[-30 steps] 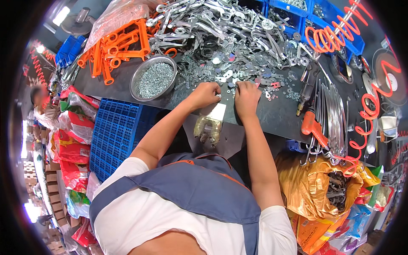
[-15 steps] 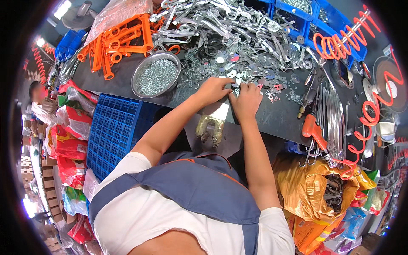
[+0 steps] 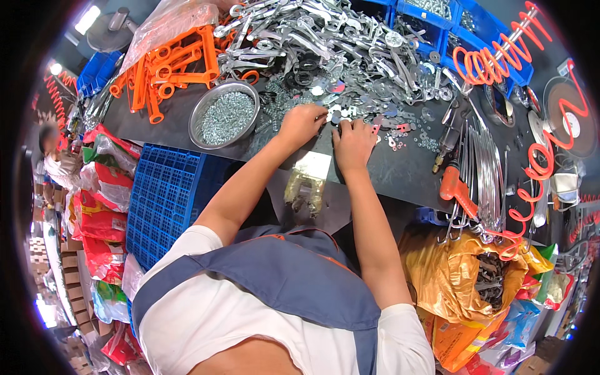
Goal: Manually assembling various metal and plastic components using hands and a power drill at a workstation.
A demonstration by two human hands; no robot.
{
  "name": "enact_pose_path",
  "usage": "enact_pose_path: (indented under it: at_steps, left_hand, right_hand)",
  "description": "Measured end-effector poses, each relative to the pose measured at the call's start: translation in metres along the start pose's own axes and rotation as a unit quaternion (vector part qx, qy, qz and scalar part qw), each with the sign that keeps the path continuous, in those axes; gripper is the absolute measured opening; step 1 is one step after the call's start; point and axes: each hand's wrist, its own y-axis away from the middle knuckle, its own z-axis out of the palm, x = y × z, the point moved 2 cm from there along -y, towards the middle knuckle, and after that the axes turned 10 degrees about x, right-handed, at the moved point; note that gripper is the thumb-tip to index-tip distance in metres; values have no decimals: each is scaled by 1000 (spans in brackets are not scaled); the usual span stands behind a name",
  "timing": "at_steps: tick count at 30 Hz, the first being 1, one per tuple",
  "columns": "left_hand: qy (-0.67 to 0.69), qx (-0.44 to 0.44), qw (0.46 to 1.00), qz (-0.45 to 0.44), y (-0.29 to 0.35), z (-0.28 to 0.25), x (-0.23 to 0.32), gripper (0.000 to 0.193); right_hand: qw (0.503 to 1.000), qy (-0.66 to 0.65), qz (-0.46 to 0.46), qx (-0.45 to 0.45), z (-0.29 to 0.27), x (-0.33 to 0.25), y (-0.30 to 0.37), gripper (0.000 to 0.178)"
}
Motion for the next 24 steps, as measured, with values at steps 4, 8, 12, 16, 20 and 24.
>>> enact_pose_path:
  at_steps: [4,8,12,16,20,24]
  left_hand:
    - [50,23,998,-12,15,-23,17,15]
    - [108,-9,994,-34,31,-51,29,14]
    - [163,-11,985,-55,46,-60,38,14]
    - [200,-23,977,-74,56,-48,49,14]
    - [206,-38,975,-72,63,-37,56,14]
    - [199,-34,976,-82,65,-36,56,14]
  right_hand:
    - [1000,2,-3,4,-6,9,10,20]
    - [1000,-14,2,2,-27,30,22,18]
    - [999,26,15,33,-34,39,25,26]
    - [999,4,-23,43,-24,20,8,32]
    - [1000,21,-12,8,-6,20,1,26]
    - [999,3,-34,15,-2,28,8,25]
